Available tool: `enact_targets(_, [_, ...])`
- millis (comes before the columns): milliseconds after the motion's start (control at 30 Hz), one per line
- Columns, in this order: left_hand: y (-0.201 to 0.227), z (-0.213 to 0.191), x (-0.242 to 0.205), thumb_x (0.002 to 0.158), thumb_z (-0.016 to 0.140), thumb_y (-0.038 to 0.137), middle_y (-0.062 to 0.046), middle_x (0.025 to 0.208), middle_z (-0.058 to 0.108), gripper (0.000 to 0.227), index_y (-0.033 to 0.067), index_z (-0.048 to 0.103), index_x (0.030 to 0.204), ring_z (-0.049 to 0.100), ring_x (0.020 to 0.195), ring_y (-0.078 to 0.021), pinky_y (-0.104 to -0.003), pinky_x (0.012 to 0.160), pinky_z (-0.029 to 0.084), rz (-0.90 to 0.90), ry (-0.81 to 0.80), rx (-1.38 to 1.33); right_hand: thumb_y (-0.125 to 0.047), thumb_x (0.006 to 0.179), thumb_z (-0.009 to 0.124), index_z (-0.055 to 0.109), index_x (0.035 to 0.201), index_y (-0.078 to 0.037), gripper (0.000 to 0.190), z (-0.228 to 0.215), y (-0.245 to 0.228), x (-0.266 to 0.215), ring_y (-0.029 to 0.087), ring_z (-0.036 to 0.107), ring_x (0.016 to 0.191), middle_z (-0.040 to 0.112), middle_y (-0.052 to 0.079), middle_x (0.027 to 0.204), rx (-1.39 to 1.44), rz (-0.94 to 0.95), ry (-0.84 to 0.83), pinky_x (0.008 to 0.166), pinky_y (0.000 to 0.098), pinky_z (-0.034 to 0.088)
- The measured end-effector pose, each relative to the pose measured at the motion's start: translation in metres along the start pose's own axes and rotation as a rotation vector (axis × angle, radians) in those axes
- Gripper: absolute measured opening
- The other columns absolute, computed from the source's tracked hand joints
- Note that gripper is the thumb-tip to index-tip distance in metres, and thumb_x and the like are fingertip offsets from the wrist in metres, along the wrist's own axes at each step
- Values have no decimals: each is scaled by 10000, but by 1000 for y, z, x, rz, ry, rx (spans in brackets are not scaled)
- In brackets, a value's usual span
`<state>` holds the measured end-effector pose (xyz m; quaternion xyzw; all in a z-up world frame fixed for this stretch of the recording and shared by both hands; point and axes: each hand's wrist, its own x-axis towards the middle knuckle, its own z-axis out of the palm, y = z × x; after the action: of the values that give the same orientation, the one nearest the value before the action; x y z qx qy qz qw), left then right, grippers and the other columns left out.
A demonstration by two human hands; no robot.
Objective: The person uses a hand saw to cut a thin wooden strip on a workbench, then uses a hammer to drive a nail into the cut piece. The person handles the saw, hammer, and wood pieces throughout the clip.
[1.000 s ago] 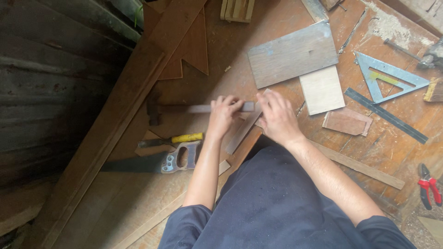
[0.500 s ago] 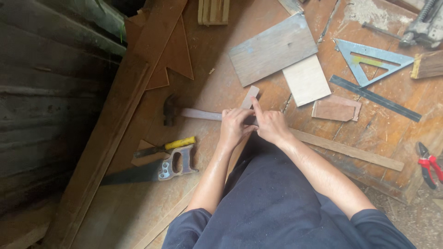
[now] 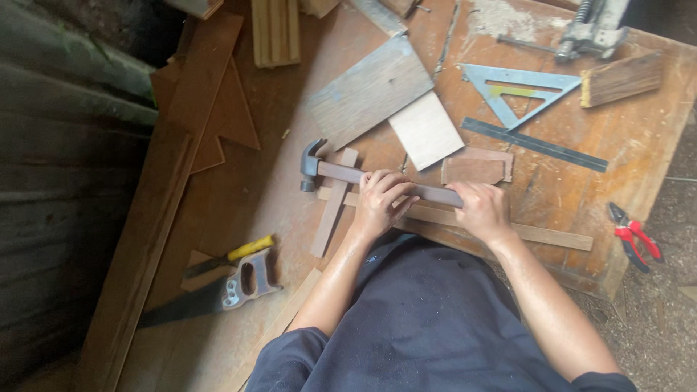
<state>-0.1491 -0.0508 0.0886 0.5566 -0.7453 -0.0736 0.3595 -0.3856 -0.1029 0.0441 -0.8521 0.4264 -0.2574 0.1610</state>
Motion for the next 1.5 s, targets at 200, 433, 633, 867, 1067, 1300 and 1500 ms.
enact_targets(200, [14,44,26,830,828,174,-6,1121,702,323,134,719,1131,630,1127,-218,-404,962,440,53,-56,-11,27,779,690,758,1026,-126,299,-13,58,-46,244,737,781,759,71,896,12,141,130,738,377,572])
enact_targets(433, [10,84,58,846,761,123,-57,1215,672,411,102,667,1246,598,1163,-284,-421,985,453,15,-244,-39,9,717,709,751,1024,-123,337,-10,105,-56,309,707,794,724,106,852,15,278,200,757,427,554])
enact_targets(633, [5,98,71,818,742,115,-61,1232,665,398,112,669,1209,593,1177,-307,-439,986,452,12,-283,-10,-49,740,776,753,1062,-121,331,-19,110,-35,317,721,877,749,117,927,-49,500,-94,826,453,559])
enact_targets(867, [-8,114,83,875,760,200,-9,1140,700,252,145,714,1117,614,1092,-260,-453,886,427,-69,-412,46,-79,773,760,683,1201,-59,435,-13,98,7,277,736,994,739,130,1093,-178,482,-513,980,508,522])
enact_targets(1067, [-41,128,115,858,710,240,-65,1256,661,339,99,713,1166,557,1228,-263,-481,947,425,-15,-290,155,-159,782,761,647,1225,-49,471,19,76,36,331,716,1022,702,176,1159,-88,387,-404,946,464,553])
enact_targets(1300, [-73,140,134,866,723,310,-38,1149,674,194,124,747,914,549,1265,-221,-553,905,404,-101,-391,288,-194,724,802,712,1192,-107,484,33,83,51,333,733,919,725,130,1117,22,347,-268,814,449,594])
enact_targets(1500, [-78,127,119,893,734,322,-57,1069,698,235,110,742,791,584,1176,-219,-502,838,399,-159,-285,299,-172,739,794,721,1168,-130,437,47,67,55,317,727,900,720,84,1053,73,336,-257,790,429,592])
